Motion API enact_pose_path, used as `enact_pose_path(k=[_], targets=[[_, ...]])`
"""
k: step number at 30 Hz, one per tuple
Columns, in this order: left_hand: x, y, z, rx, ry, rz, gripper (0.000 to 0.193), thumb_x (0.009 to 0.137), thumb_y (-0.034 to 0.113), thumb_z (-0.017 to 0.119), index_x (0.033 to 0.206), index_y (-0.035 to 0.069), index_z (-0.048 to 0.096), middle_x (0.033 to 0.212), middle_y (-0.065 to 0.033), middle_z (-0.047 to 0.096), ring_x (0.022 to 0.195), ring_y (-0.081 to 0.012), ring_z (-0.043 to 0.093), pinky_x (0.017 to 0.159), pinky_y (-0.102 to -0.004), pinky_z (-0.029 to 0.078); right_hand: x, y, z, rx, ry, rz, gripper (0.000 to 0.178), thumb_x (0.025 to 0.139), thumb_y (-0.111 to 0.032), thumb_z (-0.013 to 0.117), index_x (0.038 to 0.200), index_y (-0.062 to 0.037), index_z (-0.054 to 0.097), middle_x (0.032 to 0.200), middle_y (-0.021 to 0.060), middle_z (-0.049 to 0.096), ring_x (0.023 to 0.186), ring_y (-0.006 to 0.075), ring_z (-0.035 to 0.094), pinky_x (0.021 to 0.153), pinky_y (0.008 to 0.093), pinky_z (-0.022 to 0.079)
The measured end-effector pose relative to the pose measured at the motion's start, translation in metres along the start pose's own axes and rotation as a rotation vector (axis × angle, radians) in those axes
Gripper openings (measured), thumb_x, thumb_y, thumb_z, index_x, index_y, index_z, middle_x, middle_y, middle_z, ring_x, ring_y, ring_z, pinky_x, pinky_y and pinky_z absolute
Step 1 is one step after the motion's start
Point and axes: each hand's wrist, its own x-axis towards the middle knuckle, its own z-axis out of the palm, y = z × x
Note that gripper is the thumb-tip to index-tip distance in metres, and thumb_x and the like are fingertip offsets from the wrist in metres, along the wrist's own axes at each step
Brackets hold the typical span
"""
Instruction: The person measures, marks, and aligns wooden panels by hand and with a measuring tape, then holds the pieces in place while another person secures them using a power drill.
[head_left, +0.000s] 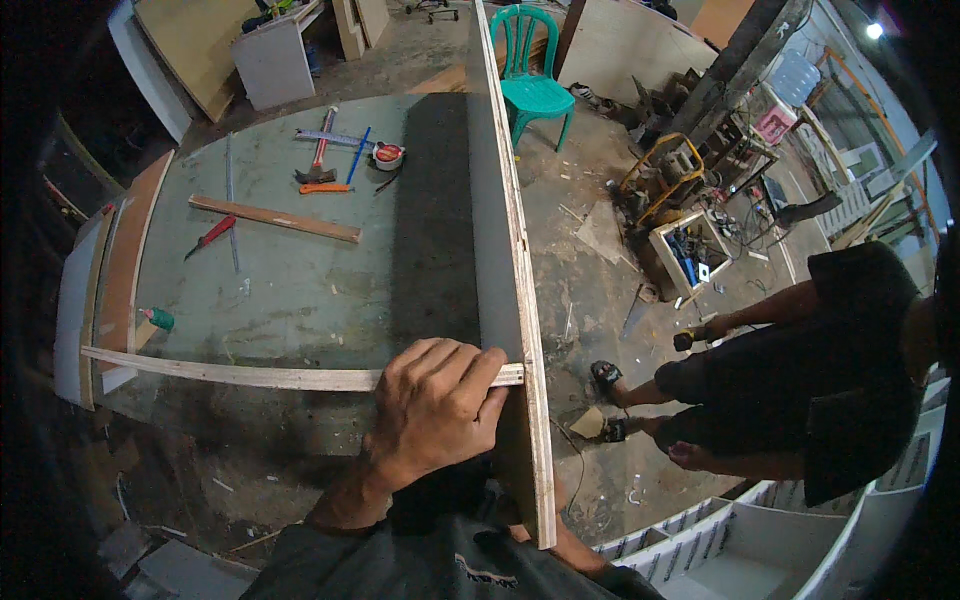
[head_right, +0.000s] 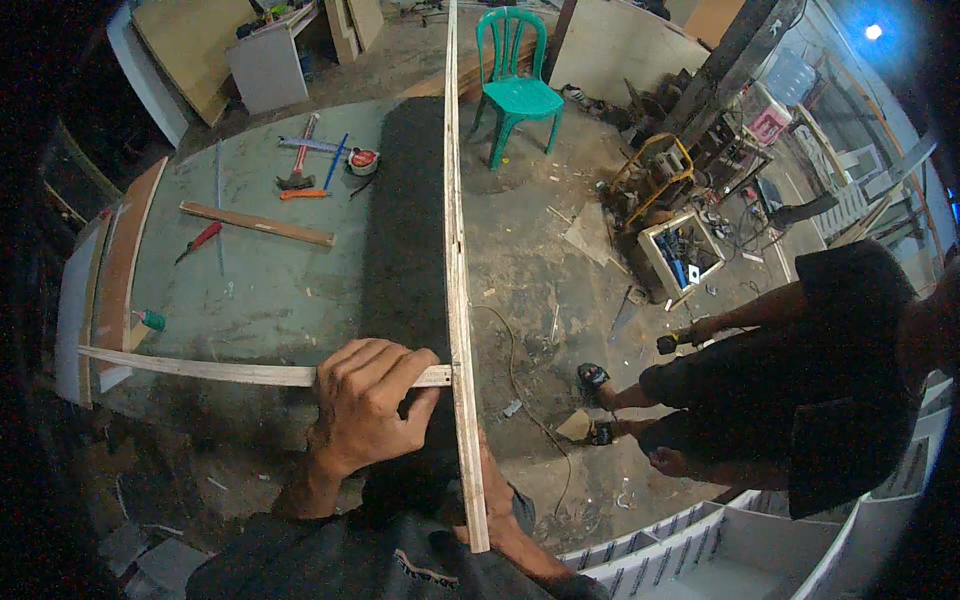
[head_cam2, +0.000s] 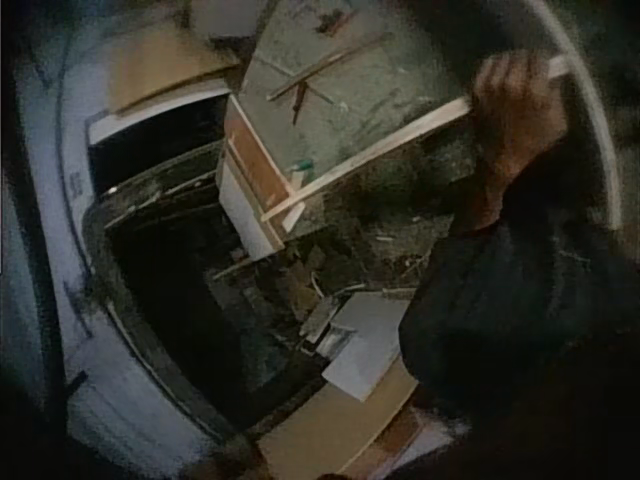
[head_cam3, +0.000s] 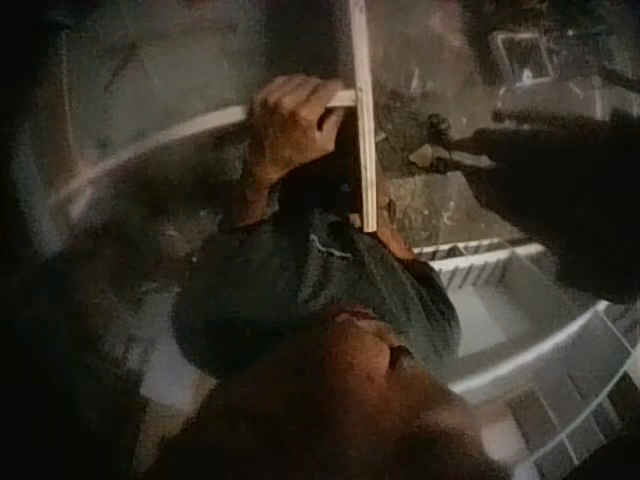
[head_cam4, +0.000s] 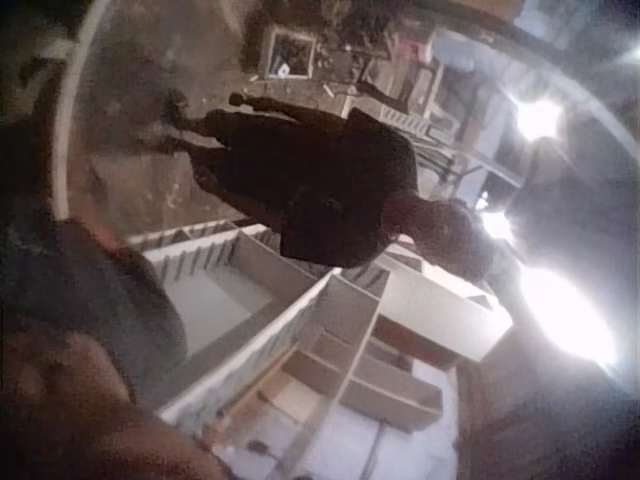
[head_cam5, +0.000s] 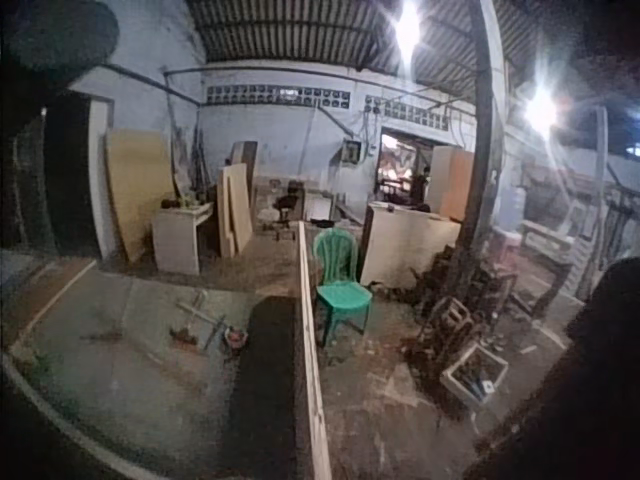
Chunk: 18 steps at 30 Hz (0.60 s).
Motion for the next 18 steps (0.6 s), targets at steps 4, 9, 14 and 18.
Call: enact_pose_path(k=[4, 9, 14, 18], targets=[[0.0017, 0.0022, -0.0034, 0.027, 0.006, 0.007, 0.03, 0.065, 0.01, 0.078, 0.093, 0.01, 0.068, 0.079, -0.007, 0.066, 0.075, -0.0263, 0.066, 0.07, -0.0375, 0.05, 0.0001, -0.0004, 0.0025, -0.007, -0.002, 0.005, 0.069, 0.09, -0.022, 0.067, 0.143, 0.0115, 0.039, 0.145, 0.0292, 0.045, 0.134, 0.0387, 0.049, 0.112, 0.0431, 0.036], [0.0003, 0.0012, 0.0002, 0.007, 0.017, 0.018, 0.033, 0.065, 0.01, 0.078, 0.097, 0.012, 0.069, 0.08, -0.0065, 0.066, 0.077, -0.0251, 0.067, 0.071, -0.0368, 0.051, -0.0009, -0.0011, 0.0029, -0.015, 0.004, 0.012, 0.069, 0.09, -0.022, 0.067, 0.143, 0.0118, 0.039, 0.145, 0.0295, 0.045, 0.134, 0.039, 0.048, 0.112, 0.0432, 0.036], [-0.0003, 0.0014, -0.0022, 0.02, 0.015, 0.029, 0.035, 0.065, 0.01, 0.078, 0.098, 0.012, 0.069, 0.08, -0.0053, 0.065, 0.077, -0.0249, 0.066, 0.073, -0.0364, 0.052, -0.0011, -0.003, 0.0041, -0.009, 0.0, 0.01, 0.07, 0.09, -0.022, 0.067, 0.143, 0.0121, 0.038, 0.145, 0.0299, 0.045, 0.134, 0.0393, 0.048, 0.112, 0.0433, 0.036], [-0.0001, 0.0005, -0.0005, 0.014, 0.02, 0.029, 0.035, 0.065, 0.01, 0.078, 0.098, 0.012, 0.07, 0.08, -0.0051, 0.065, 0.077, -0.0249, 0.066, 0.073, -0.0364, 0.052, -0.0013, -0.0017, 0.0023, -0.009, 0.003, 0.005, 0.07, 0.09, -0.022, 0.067, 0.143, 0.0124, 0.038, 0.145, 0.0301, 0.044, 0.134, 0.0395, 0.048, 0.112, 0.0434, 0.036]])
